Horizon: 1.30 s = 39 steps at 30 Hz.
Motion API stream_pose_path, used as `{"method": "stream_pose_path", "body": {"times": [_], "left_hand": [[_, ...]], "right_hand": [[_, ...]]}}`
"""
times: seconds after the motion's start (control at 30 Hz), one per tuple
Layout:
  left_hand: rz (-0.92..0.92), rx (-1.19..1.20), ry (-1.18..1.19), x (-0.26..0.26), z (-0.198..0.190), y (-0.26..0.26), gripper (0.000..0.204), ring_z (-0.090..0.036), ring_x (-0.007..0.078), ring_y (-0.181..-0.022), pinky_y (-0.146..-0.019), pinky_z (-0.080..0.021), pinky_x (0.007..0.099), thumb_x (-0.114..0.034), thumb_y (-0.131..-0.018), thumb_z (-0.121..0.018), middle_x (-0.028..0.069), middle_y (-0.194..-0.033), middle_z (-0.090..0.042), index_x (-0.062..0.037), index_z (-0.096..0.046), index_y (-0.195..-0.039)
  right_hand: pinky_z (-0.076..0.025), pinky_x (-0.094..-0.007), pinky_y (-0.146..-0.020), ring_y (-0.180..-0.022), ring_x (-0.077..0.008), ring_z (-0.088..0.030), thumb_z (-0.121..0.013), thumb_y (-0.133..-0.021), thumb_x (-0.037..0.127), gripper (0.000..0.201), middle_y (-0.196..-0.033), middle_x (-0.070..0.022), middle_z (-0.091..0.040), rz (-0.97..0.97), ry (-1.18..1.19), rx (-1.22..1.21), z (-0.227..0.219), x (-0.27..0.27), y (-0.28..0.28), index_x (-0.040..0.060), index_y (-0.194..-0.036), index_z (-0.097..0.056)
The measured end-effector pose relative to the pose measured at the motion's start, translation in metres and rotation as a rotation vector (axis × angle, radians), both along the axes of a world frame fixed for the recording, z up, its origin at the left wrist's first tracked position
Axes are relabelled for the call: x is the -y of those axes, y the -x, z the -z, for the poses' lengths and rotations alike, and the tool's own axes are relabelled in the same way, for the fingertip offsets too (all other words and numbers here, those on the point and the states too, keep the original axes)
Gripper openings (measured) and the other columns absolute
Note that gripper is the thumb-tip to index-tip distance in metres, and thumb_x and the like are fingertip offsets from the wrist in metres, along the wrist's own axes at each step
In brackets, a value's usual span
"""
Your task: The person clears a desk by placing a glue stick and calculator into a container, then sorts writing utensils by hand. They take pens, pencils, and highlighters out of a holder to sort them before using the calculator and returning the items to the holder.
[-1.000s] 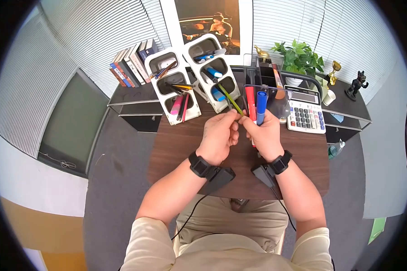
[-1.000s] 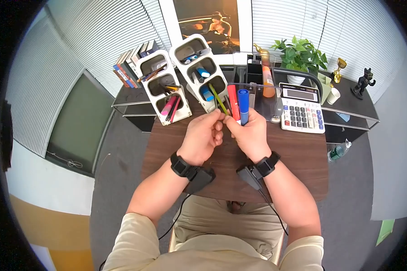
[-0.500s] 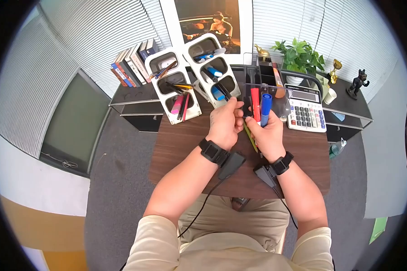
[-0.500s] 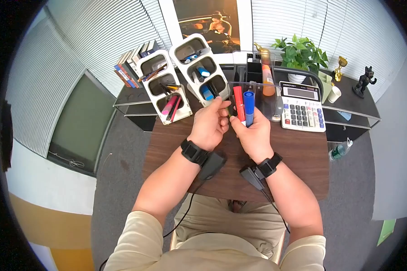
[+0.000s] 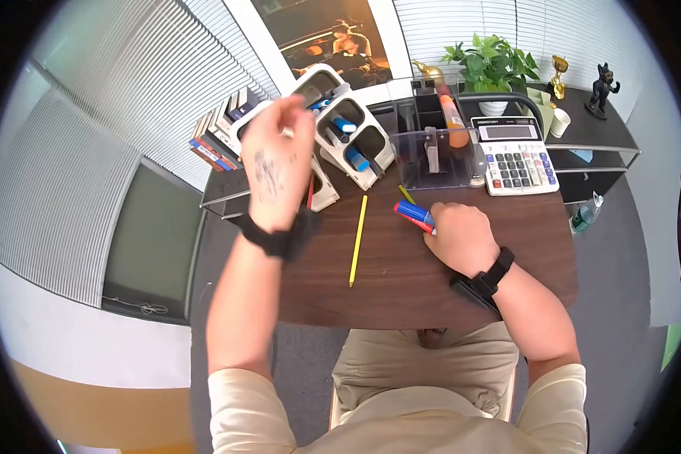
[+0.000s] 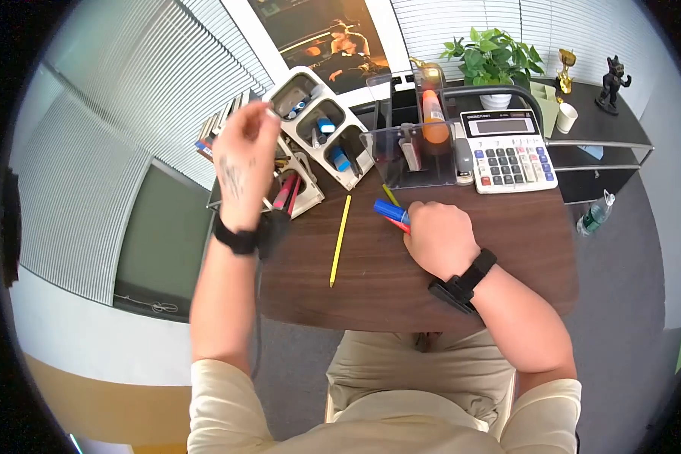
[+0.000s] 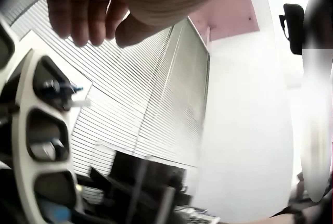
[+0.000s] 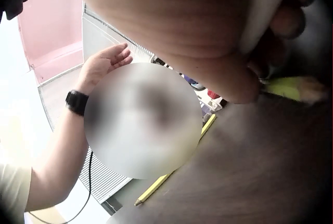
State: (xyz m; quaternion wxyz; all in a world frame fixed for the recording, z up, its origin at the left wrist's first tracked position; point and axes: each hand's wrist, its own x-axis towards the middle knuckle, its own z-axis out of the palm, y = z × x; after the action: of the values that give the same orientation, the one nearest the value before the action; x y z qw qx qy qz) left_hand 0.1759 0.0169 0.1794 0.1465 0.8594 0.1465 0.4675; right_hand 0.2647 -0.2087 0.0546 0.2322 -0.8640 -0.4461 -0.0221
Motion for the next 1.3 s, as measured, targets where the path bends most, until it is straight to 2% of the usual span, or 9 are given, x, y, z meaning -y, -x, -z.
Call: {"method": "stream_pose_path", "body": {"times": [0.13, 0.4, 0.67, 0.77, 0.83, 0.93, 1.0, 1.13, 1.3], "left_hand": [[-0.149, -0.238, -0.366, -0.051, -0.027, -0.032, 0.041, -0.063, 0.0367, -0.106, -0.094, -0.049, 0.0409, -0.023, -0.084, -0.064, 0.0234, -0.113, -0.067, 0.0019, -0.065, -0.117], [-0.183, -0.768, -0.29, -0.079, -0.041, -0.064, 0.034, -0.065, 0.0383, -0.1, -0.089, -0.05, 0.0446, -0.015, -0.08, -0.06, 0.0237, -0.103, -0.068, -0.0035, -0.066, -0.112], [-0.073, -0.748, -0.207, -0.09, -0.043, -0.061, 0.04, -0.064, 0.0377, -0.1, -0.091, -0.049, 0.041, -0.005, -0.081, -0.055, 0.0248, -0.105, -0.067, 0.0004, -0.062, -0.12], [-0.079, -0.755, -0.237, -0.098, -0.04, -0.057, 0.042, -0.064, 0.0362, -0.103, -0.093, -0.049, 0.0404, -0.006, -0.081, -0.056, 0.0239, -0.111, -0.067, -0.0006, -0.062, -0.122], [-0.077, -0.748, -0.254, -0.1, -0.039, -0.054, 0.042, -0.064, 0.0355, -0.105, -0.094, -0.049, 0.0397, -0.006, -0.082, -0.056, 0.0233, -0.113, -0.067, -0.001, -0.062, -0.123], [-0.07, -0.664, -0.202, -0.093, -0.041, -0.047, 0.04, -0.063, 0.0338, -0.108, -0.096, -0.048, 0.0393, -0.008, -0.084, -0.058, 0.0214, -0.115, -0.067, -0.0014, -0.062, -0.123], [-0.041, -0.327, -0.27, -0.078, -0.045, -0.036, 0.037, -0.064, 0.0324, -0.108, -0.096, -0.048, 0.0383, -0.011, -0.086, -0.06, 0.0194, -0.113, -0.069, -0.0009, -0.063, -0.121], [0.013, -0.057, 0.014, 0.005, -0.026, 0.011, 0.024, -0.063, 0.0108, -0.07, -0.067, -0.05, 0.026, -0.015, -0.091, -0.062, 0.0084, -0.077, -0.069, -0.001, -0.067, -0.11], [0.485, -0.233, 0.971, 0.074, 0.064, 0.048, 0.039, -0.064, 0.0136, -0.099, -0.081, -0.049, 0.0272, -0.021, -0.099, -0.058, 0.0085, -0.113, -0.069, 0.0038, -0.056, -0.128]], "right_hand": [[-0.056, -0.0447, -0.066, -0.072, -0.0371, -0.068, -0.067, -0.077, 0.013, 0.011, -0.076, -0.0198, -0.068, -0.009, 0.069, -0.035, -0.003, 0.001, 0.0, 0.0028, -0.081, -0.067], [-0.056, -0.045, -0.07, -0.075, -0.0373, -0.068, -0.067, -0.074, 0.014, 0.012, -0.076, -0.0201, -0.068, -0.038, 0.078, -0.118, -0.01, 0.006, -0.01, 0.003, -0.078, -0.07], [-0.051, -0.0475, -0.071, -0.075, -0.0421, -0.063, -0.067, -0.07, 0.016, 0.019, -0.075, -0.0229, -0.065, -0.148, -0.069, -0.396, -0.02, 0.009, -0.021, -0.0013, -0.078, -0.065], [-0.052, -0.0431, -0.061, -0.066, -0.033, -0.066, -0.067, -0.074, 0.015, 0.018, -0.07, -0.0196, -0.065, -0.216, -0.164, -0.401, -0.025, 0.01, -0.024, -0.0006, -0.082, -0.065], [-0.044, -0.0289, -0.051, -0.055, -0.0138, -0.058, -0.065, -0.078, 0.008, 0.01, -0.061, -0.0068, -0.059, -0.201, -0.173, -0.984, -0.038, 0.012, -0.024, 0.0005, -0.083, -0.062], [-0.037, -0.0211, -0.047, -0.055, -0.0027, -0.05, -0.063, -0.082, 0.005, 0.008, -0.064, 0.0008, -0.055, -0.208, -0.244, -1.144, -0.04, 0.011, -0.023, 0.0018, -0.089, -0.061], [-0.037, -0.0213, -0.047, -0.055, -0.0031, -0.049, -0.063, -0.083, 0.005, 0.009, -0.066, 0.0012, -0.056, -0.233, -0.31, -1.208, -0.032, 0.008, -0.023, 0.0018, -0.091, -0.061], [-0.036, -0.0207, -0.047, -0.054, -0.0029, -0.048, -0.064, -0.084, 0.005, 0.015, -0.07, 0.0021, -0.056, -0.311, -0.528, -1.369, -0.025, 0.006, -0.018, 0.0015, -0.098, -0.059], [-0.036, -0.0208, -0.048, -0.055, -0.0014, -0.047, -0.067, -0.085, 0.006, 0.013, -0.07, 0.0045, -0.055, -0.32, -0.555, -1.233, -0.026, 0.003, -0.001, 0.0035, -0.097, -0.061]]}}
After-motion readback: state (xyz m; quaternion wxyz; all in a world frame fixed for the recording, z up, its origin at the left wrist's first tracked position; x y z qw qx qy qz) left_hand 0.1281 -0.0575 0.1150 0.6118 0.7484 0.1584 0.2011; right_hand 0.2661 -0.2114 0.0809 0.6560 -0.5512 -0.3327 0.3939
